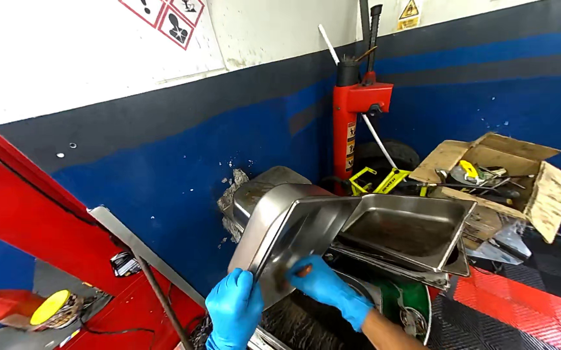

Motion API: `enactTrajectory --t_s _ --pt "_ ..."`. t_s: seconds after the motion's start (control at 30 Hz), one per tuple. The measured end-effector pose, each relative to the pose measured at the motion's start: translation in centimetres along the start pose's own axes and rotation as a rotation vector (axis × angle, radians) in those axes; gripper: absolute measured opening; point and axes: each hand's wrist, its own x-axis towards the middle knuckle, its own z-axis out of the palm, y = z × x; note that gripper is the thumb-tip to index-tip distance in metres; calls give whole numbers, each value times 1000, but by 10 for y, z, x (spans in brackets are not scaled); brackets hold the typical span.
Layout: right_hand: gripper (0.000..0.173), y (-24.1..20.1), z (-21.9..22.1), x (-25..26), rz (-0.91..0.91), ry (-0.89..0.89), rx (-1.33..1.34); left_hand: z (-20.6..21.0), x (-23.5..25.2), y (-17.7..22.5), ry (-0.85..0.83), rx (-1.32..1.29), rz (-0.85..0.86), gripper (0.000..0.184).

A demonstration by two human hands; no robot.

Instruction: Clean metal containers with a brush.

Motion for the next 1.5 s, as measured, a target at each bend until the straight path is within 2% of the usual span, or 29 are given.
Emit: enactTrajectory --t_s 0.07,0.1,0.17,0.23,0.3,0.37,0.4,0.43,0.5,0.53,0.6,0.67,0.73,0.83,0.87,0.9,0.97,1.03,1.1,1.23,1.3,1.4,1.47,1.5 --pt "22 1 -14 -14 82 -42 -161 2 -4 -6 2 11 -25 19" --pt "21 -4 -20 -17 50 -31 -168 3 -7 -6 3 11 -41 19" --pt "16 -22 -15 -13 -153 -1 -1 3 -8 -3 -2 -4 -58 19" --pt "14 -36 9 0 -302 -43 182 4 -4 0 5 -10 -59 18" --pt "15 -27 18 1 -262 -57 101 2 2 -2 21 -7 -68 18" --pt "19 -14 -9 -10 -68 -30 -140 -2 1 -7 18 -1 -86 18" --pt "19 -14 -29 -14 -34 28 -185 -3 -1 -8 15 1 -89 18" --pt "16 -23 -47 -16 -81 144 -181 -2 -3 -9 14 -4 -87 18" --pt "10 -47 -68 -14 -356 426 -55 -2 -6 -6 13 -22 -96 18" --pt "14 -58 -67 -7 -446 552 -35 -1 -6 -4 14 -28 -103 18" --pt "16 -58 -49 13 -439 709 -81 -1 -1 -2 21 -21 -111 18" --pt "18 -34 -19 26 -244 669 -126 -2 3 -3 28 -11 -116 19" --pt "26 -11 3 18 -28 515 -161 -2 6 -7 54 -3 -134 19" --pt "37 -13 -2 -12 281 230 -268 -3 5 -15 81 9 -135 17" --pt "39 -19 -10 -17 311 187 -296 -3 3 -15 84 4 -140 18" --pt "37 -24 -17 -16 272 221 -278 -2 3 -14 89 1 -145 18" --pt "26 -35 -23 -2 54 388 -146 -3 6 -13 92 -9 -151 18" --pt "19 -37 -18 22 -138 457 -43 -3 8 -10 91 -18 -143 19" --pt "19 -26 -5 30 -120 404 -88 -4 11 -9 91 -23 -137 20" --pt "30 -19 -13 -7 195 205 -307 -1 8 -21 78 -2 -157 17" --pt "25 -31 -9 -24 129 274 -178 1 2 -20 71 -1 -168 17" --pt "18 -47 36 -41 -119 275 145 4 7 -13 76 -12 -184 17" --pt "18 -21 51 -44 -180 326 57 3 14 -12 80 -15 -163 17" --pt "20 -3 45 -46 -141 377 -52 1 14 -13 78 -11 -150 18"
